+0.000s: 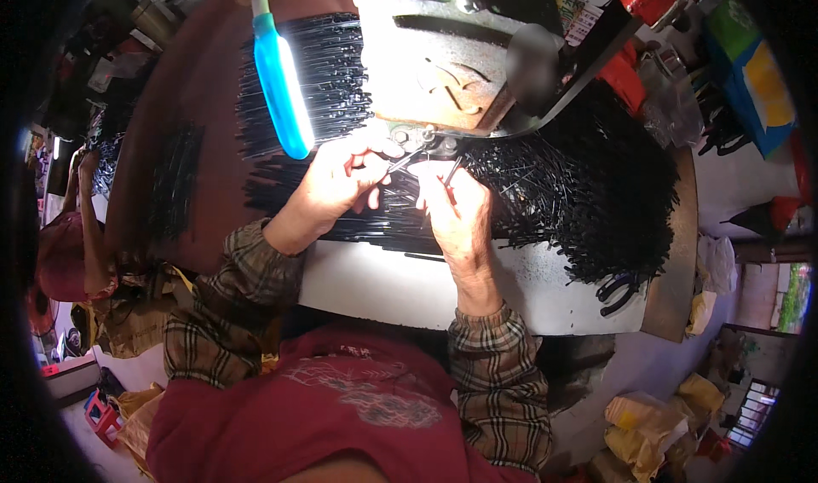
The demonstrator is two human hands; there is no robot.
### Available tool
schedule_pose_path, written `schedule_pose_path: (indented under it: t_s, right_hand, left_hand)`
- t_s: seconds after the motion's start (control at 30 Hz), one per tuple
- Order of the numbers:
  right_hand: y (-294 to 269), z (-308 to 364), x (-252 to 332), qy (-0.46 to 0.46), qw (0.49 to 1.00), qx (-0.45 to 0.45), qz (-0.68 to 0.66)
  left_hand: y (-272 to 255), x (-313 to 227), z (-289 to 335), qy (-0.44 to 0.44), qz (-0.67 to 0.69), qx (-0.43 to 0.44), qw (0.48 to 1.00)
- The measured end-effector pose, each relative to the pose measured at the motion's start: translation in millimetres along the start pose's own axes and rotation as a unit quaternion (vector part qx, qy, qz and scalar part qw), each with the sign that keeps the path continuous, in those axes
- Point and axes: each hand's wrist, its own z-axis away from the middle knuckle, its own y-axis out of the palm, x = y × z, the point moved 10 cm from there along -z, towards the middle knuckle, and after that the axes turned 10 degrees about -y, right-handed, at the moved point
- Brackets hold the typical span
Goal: The person aligns small black rods by hand, then inserts them into a machine press for crimping or assembly.
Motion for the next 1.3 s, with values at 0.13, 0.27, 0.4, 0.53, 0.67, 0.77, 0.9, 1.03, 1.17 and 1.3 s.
schedule_pose_path:
  t_s: [0.13, 0.27, 0.4, 0.53, 0.67, 0.77, 0.9, 1.03, 1.17, 1.3]
  right_hand:
    - [-1.1, 0.4, -1.0, -0.007, 1.0, -0.012, -0.008]
    - [-2.0, -0.3, -3.1, -0.005, 1.0, -0.019, -0.012]
    - [-1.7, -1.6, -2.2, 0.0, 1.0, -0.015, -0.004]
    - [0.5, -2.0, -4.2, -0.001, 1.0, -0.016, -0.013]
    - [0.8, -1.6, -2.5, 0.001, 0.999, -0.02, -0.032]
    - [2.7, -2.1, -2.7, -0.002, 0.999, -0.01, -0.037]
    - [4.2, -2.5, -1.8, -0.003, 0.999, -0.003, -0.037]
    - [5.2, -3.9, -0.5, -0.012, 0.999, -0.005, -0.046]
    - [4.9, -7.4, -0.6, -0.017, 0.998, -0.002, -0.054]
    - [1.1, -14.3, 0.6, -0.025, 0.998, -0.001, -0.066]
  left_hand:
    - [-5.5, 6.8, -0.4, 0.001, 0.014, -0.012, 1.0]
    - [-10.0, 9.9, -2.2, 0.002, 0.013, -0.036, 0.999]
    - [-4.5, 4.5, 1.5, -0.01, 0.002, -0.017, 1.0]
    - [-5.2, 3.4, 3.4, -0.022, -0.007, -0.025, 0.999]
    - [-4.5, 4.3, 2.3, -0.032, -0.02, -0.025, 0.999]
    - [-5.5, 6.1, 2.0, -0.038, -0.028, -0.025, 0.999]
    - [-5.4, 6.3, 3.1, -0.033, -0.013, -0.028, 0.999]
    - [-5.7, 0.8, 5.2, -0.023, -0.039, -0.039, 0.998]
    - [-3.0, -6.3, 1.9, 0.073, -0.002, -0.023, 0.997]
    - [-4.0, -0.8, -6.8, 0.061, 0.016, -0.052, 0.997]
